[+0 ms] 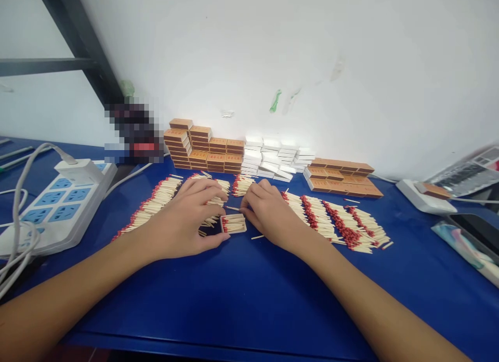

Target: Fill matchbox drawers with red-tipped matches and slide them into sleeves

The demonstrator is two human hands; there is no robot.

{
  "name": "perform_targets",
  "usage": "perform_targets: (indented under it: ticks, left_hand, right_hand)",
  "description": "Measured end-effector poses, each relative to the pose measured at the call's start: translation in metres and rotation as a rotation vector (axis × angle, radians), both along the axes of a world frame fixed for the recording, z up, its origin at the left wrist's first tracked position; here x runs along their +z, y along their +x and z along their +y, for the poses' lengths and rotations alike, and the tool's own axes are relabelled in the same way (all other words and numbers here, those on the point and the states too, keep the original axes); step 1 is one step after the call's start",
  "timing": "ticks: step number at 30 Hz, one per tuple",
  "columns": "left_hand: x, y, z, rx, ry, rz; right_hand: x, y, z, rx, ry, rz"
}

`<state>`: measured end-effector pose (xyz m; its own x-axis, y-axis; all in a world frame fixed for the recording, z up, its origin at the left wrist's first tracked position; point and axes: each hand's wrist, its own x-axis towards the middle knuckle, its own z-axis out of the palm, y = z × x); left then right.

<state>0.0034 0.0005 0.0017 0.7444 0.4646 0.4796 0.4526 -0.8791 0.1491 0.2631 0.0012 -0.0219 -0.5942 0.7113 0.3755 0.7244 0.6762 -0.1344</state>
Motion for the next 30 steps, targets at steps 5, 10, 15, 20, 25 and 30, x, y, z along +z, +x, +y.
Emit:
perform_targets:
  ticks: [5,10,15,20,25,30]
  left_hand:
    - [0.000,-0.001,0.000,0.006,0.004,0.004]
    - [-0.001,-0.001,0.001,0.007,0.005,-0.004]
    - [0.000,0.000,0.001,0.007,-0.006,0.003]
    - [0.002,-0.001,-0.001,0.009,-0.011,0.015]
    - [0.001,-0.001,-0.001,0.007,-0.015,0.014]
    - [0.001,0.000,0.000,0.005,-0.017,0.006]
  right_hand:
    - [0.011,0.008,-0.002,-0.037,0.054,-0.079]
    - [0.030,0.017,-0.019,0.009,0.045,-0.094]
    - [0.036,0.008,-0.037,0.021,-0.017,-0.154]
    - [0.030,-0.002,-0.038,0.011,0.007,-0.195]
    - [0.026,-0.005,-0.037,0.039,0.058,-0.202]
    - [0.026,-0.009,-0.037,0.033,0.020,-0.131]
